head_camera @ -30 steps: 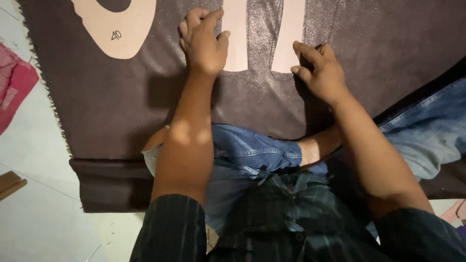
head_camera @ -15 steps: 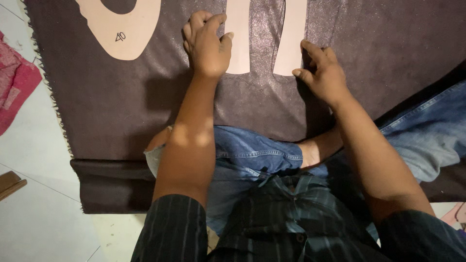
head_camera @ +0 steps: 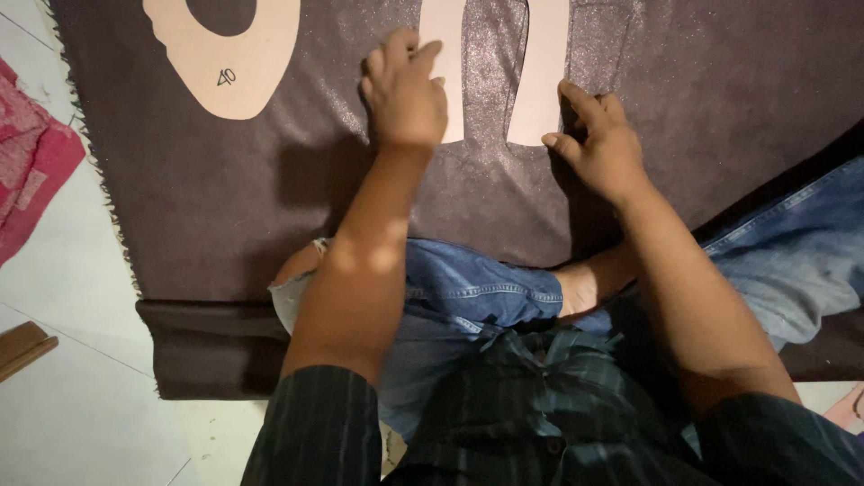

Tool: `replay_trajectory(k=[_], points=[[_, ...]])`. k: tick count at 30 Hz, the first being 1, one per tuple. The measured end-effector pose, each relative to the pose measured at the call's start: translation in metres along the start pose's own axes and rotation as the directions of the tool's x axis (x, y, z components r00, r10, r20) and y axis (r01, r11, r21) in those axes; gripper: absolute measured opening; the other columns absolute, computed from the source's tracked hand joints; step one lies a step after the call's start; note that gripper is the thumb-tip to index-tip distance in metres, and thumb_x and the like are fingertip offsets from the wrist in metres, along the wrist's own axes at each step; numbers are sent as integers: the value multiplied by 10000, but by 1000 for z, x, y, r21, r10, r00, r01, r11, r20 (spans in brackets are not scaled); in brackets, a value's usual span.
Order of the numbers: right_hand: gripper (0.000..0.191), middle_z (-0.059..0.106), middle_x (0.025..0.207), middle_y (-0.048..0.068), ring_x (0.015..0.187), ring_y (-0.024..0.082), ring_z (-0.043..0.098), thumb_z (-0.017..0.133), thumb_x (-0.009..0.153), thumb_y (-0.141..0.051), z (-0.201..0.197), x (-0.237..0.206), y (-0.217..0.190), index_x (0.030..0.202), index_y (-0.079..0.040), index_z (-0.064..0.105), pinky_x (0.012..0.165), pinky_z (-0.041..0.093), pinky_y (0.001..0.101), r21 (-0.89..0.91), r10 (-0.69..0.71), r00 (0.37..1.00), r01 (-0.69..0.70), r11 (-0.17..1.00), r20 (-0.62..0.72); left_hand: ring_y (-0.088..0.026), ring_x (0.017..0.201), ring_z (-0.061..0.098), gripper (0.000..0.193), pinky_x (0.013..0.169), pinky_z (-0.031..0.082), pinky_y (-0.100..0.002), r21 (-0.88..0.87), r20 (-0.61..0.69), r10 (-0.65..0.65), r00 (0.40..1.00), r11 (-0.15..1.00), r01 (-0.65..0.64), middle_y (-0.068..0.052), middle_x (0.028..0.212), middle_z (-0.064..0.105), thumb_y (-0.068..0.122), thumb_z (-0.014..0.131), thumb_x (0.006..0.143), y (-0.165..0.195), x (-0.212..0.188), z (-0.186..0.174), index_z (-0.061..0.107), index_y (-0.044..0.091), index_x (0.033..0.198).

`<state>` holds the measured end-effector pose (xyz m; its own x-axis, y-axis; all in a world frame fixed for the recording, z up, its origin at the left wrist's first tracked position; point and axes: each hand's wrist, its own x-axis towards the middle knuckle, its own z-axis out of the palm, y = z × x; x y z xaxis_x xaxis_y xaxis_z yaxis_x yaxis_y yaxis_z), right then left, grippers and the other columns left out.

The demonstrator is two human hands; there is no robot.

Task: The person sits on the floor and uses a small marking tool to trace the outlines of two U-shaped paper patterns onto a large piece of dark fabric. They reposition the patterns and continue tracing along the edges to mark the fabric for cutting.

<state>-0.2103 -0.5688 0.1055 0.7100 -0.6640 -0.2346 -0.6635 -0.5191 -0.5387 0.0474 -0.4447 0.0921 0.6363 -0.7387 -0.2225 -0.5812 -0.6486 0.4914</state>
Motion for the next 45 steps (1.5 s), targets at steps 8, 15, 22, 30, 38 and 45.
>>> replay_trajectory(k=[8, 15, 22, 30, 38, 45], points=[[702, 578, 1102, 148, 973, 323, 640, 848, 899, -290, 0, -1, -1, 1532, -214, 553, 850, 535, 436, 16, 19, 1000, -19, 1000, 0, -465, 1474, 232, 905, 1221, 194, -553, 150, 169, 200, 965, 963, -226, -299, 1583, 230, 430, 755, 861, 43, -34, 14, 335, 2, 1539], [680, 600, 1157, 158, 979, 311, 648, 847, 884, -264, -3, 3, -2, 1491, -140, 568, 857, 537, 430, 40, -20, 1000, 20, 999, 1, -487, 1547, 115, 908, 1265, 131, -575, 62, 142, 229, 963, 969, -240, -302, 1644, 137, 397, 769, 874, 49, -40, 20, 315, 22, 1566], [190, 655, 964, 111, 977, 267, 613, 639, 1171, -147, -14, 35, -49, 1111, -25, 772, 889, 506, 388, 228, -179, 964, 223, 948, -199, -446, 1567, -14, 925, 1267, 4, -556, 65, 202, 155, 967, 983, -171, -284, 1673, 11, 400, 699, 899, 51, -41, 26, 209, 38, 1596], [210, 687, 1074, 113, 1071, 249, 644, 591, 1108, -222, 6, 73, -135, 1155, -47, 696, 990, 499, 367, 339, -399, 915, 356, 871, 63, -395, 1607, 90, 765, 1335, 32, -493, 34, 158, 153, 975, 986, -161, -224, 1702, 96, 315, 525, 1058, 36, -41, 53, 137, -7, 1633], [139, 731, 1082, 60, 1118, 311, 616, 653, 1018, -233, 29, 79, -142, 1069, -128, 728, 1105, 326, 506, 158, -544, 794, 521, 839, 271, -269, 1607, 156, 635, 1335, 74, -405, 89, 13, 117, 993, 989, -117, -146, 1731, 138, 340, 358, 1113, 32, -45, 78, 154, 63, 1647], [125, 732, 1051, 51, 1131, 309, 615, 699, 989, -240, 40, 82, -134, 1054, -141, 741, 1130, 304, 526, 75, -581, 778, 581, 810, 239, -361, 1570, 127, 645, 1287, 56, -495, 270, 236, 125, 964, 944, -189, -197, 1698, 123, 383, 349, 1083, 38, -41, 49, 161, 93, 1627]])
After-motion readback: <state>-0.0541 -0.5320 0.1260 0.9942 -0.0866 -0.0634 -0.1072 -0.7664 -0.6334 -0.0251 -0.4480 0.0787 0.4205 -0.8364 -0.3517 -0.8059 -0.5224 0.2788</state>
